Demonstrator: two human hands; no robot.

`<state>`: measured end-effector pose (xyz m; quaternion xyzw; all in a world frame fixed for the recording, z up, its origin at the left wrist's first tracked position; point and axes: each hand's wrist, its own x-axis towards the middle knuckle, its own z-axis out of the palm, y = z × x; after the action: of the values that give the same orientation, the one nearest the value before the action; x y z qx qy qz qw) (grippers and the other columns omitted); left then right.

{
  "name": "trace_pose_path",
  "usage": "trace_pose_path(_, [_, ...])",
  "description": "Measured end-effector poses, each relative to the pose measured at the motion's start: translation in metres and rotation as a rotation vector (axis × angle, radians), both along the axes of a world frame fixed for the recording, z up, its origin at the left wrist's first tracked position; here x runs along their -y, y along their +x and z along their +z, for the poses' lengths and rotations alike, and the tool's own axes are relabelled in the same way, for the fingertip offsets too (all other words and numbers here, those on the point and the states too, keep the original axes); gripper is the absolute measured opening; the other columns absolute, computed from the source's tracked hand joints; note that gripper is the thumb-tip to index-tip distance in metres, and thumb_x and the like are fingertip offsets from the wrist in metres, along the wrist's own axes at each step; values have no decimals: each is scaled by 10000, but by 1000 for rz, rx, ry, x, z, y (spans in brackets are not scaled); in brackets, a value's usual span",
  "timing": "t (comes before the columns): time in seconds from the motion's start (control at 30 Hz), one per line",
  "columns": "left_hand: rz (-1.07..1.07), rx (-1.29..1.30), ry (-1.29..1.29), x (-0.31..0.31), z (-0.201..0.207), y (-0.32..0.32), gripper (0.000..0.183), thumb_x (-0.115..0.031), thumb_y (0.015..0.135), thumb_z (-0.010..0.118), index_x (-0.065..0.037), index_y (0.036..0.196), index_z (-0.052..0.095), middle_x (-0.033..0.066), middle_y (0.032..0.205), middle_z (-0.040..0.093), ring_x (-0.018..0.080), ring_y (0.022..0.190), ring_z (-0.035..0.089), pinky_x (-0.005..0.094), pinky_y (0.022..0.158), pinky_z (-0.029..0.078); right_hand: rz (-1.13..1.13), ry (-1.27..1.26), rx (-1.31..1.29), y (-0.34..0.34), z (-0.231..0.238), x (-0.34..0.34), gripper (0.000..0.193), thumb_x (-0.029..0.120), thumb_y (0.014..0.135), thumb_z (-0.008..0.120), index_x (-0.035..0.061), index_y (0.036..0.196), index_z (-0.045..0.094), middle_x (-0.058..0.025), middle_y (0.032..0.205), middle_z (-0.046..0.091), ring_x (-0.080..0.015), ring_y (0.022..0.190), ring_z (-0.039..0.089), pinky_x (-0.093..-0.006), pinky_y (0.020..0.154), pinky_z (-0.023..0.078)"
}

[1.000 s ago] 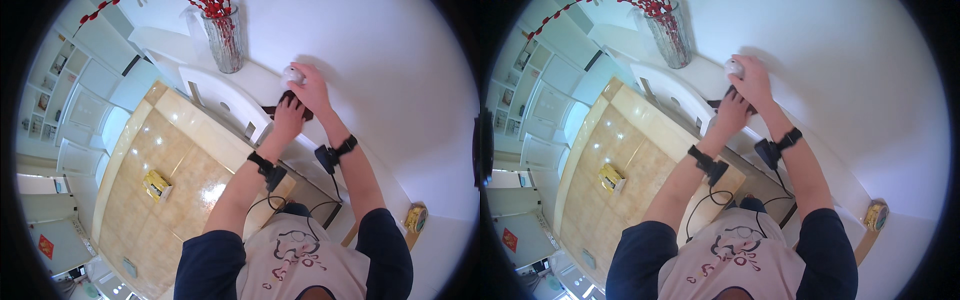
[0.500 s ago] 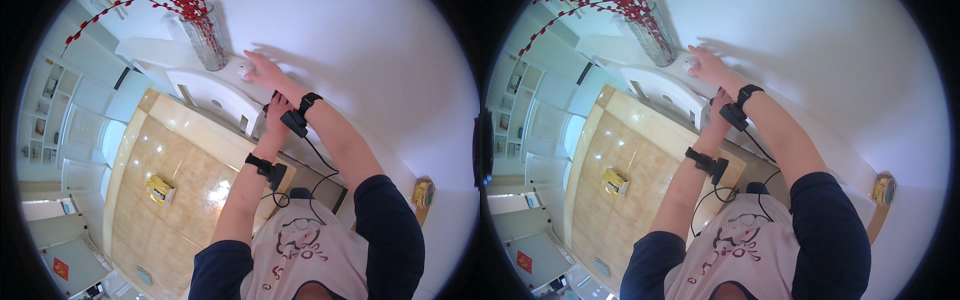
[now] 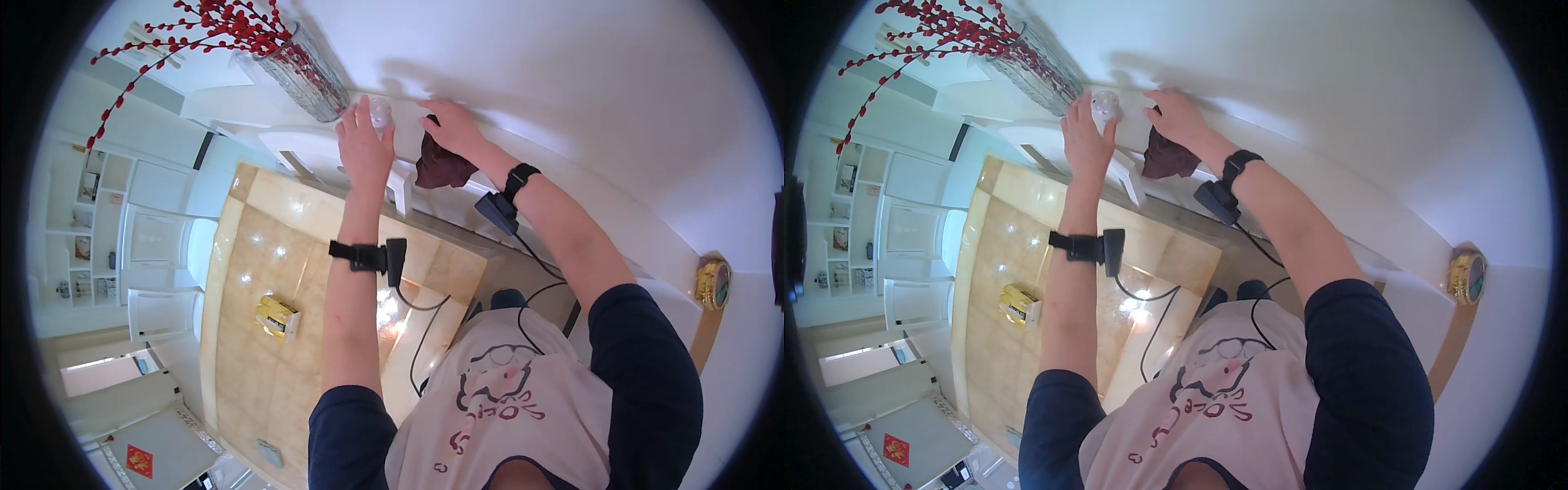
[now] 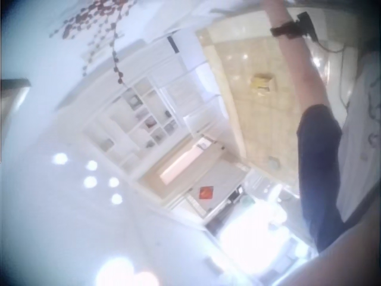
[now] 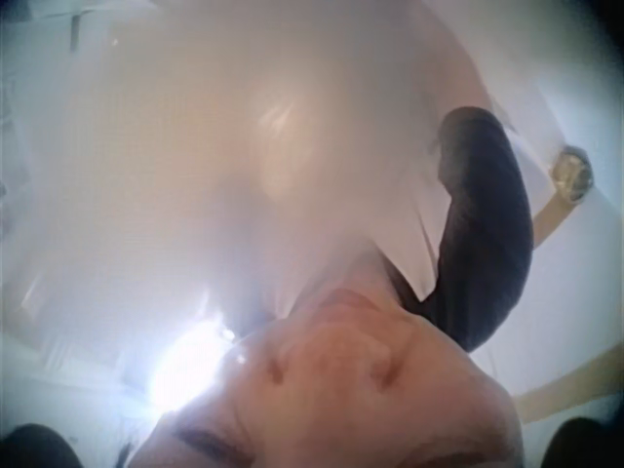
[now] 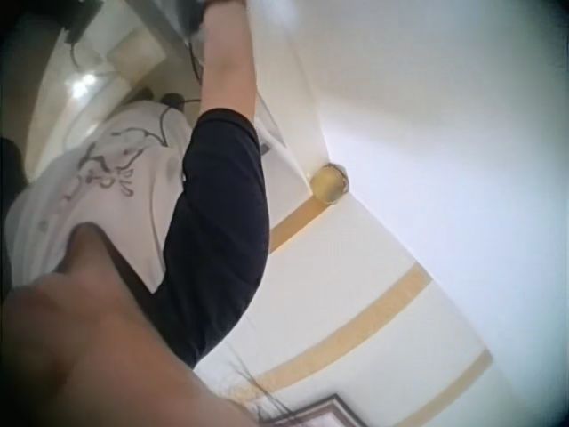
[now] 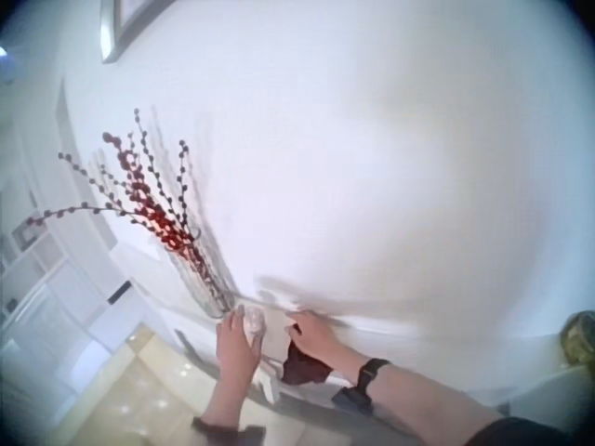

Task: The person wipes the edges and top surface of a dining table with a cloth, moves a chair aside to reach the side of the table, and then cleans the top of a low cabinet including around decorative items.

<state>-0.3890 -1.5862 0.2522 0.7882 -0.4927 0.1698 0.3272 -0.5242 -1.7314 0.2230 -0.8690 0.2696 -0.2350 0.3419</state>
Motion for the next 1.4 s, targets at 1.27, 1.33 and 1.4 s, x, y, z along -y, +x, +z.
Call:
trace_pose_path(1.27, [-63,64,217,-42,-67,-84,475,-258,998,508,3,1391,449,240,1483,386,434,1412,305,534,1146,290,-126,-502,-197,-208,-35,-27,406,270,878,659,127,1254,605,-66,1413,518,-272,1358,422,-536,1116,327])
trace_pose_path(1.33, [-29,25,253,-42,-65,-82,493,-268,1002,492,14,1402,433,244,1471,400,419,1417,308,518,1159,274,-131,-494,-244,-241,-33,-33,525,312,842,702,103,1304,567,-106,1446,482,-298,1382,393,-546,1130,305])
trace_pose_path(1.4, [-34,-73,270,-43,-61,-81,509,-289,1010,471,15,1415,418,249,1469,406,415,1417,312,501,1161,275,-89,-449,-261,-258,-11,-49,666,356,794,743,73,1351,515,-154,1469,440,-336,1399,365,-551,1142,282])
